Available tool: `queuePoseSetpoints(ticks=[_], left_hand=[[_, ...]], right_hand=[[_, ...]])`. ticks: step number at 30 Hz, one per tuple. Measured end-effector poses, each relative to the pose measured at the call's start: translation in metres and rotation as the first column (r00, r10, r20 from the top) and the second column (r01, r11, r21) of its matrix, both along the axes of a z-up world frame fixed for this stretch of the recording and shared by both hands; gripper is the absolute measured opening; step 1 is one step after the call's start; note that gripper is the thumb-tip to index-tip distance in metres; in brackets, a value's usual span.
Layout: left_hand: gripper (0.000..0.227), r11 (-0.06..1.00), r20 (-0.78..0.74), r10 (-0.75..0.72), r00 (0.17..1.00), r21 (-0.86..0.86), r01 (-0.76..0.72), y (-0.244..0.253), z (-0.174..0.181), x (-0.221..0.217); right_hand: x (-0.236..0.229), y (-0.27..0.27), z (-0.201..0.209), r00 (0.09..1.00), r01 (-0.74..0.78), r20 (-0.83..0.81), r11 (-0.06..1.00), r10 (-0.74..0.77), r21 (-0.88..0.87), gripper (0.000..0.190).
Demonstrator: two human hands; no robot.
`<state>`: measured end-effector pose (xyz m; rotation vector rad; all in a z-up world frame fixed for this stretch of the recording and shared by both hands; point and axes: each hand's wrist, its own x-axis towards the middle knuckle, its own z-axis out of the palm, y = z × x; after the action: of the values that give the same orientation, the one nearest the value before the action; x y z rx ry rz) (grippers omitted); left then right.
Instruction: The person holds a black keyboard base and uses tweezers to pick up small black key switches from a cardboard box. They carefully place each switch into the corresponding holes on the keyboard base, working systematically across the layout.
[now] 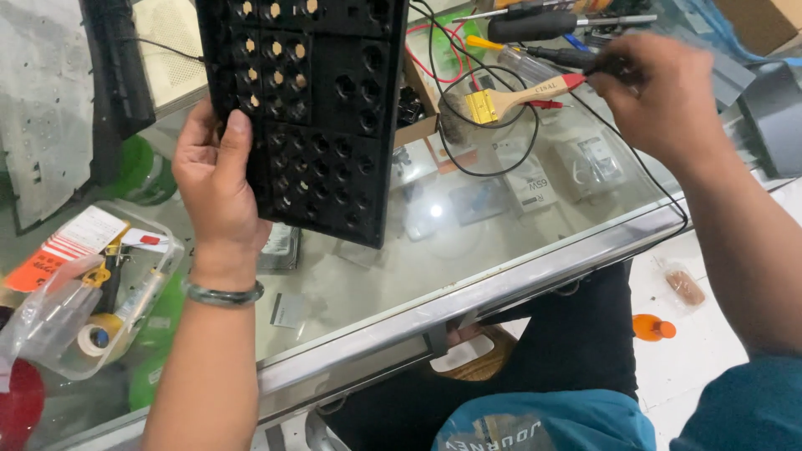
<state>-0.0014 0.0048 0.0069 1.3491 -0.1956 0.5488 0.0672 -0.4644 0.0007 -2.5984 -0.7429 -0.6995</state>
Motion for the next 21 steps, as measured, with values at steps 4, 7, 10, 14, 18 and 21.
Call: queuePoseSetpoints(ticks=[4,7,10,14,18,21], left_hand=[[0.034,0.996,0.013,-0.028,1.0,-0.09,0.03,0.0,-0.001,0.002],[0.043,0.999,-0.028,-0.029,0.999,-0.035,0.028,-0.002,0.001,0.0],[0.041,0.999,-0.064,-0.03,0.997,-0.025,0.028,0.001,-0.004,0.003],[0.041,0.999,-0.11,-0.035,0.993,0.006,0.036,0.0,-0.005,0.003],[0.044,0.995,-0.143,-0.068,0.987,0.068,0.078,-0.001,-0.006,0.002],[0.042,0.983,-0.178,-0.07,0.982,0.156,0.098,-0.005,-0.006,-0.001]], right_hand=[[-0.004,0.099,0.055,0.952,-0.266,-0.105,0.946,0.288,0.183,0.015],[0.031,0.155,0.038,0.917,-0.391,-0.033,0.911,0.398,0.133,0.015],[0.042,0.189,0.022,0.868,-0.451,-0.092,0.852,0.488,0.266,0.019],[0.01,0.162,0.026,0.902,-0.426,0.008,0.887,0.432,0.176,0.026],[-0.033,0.084,0.023,0.983,-0.17,0.082,0.985,0.167,0.031,0.013],[-0.038,-0.001,-0.006,0.978,0.163,0.141,0.985,-0.153,-0.063,0.012]])
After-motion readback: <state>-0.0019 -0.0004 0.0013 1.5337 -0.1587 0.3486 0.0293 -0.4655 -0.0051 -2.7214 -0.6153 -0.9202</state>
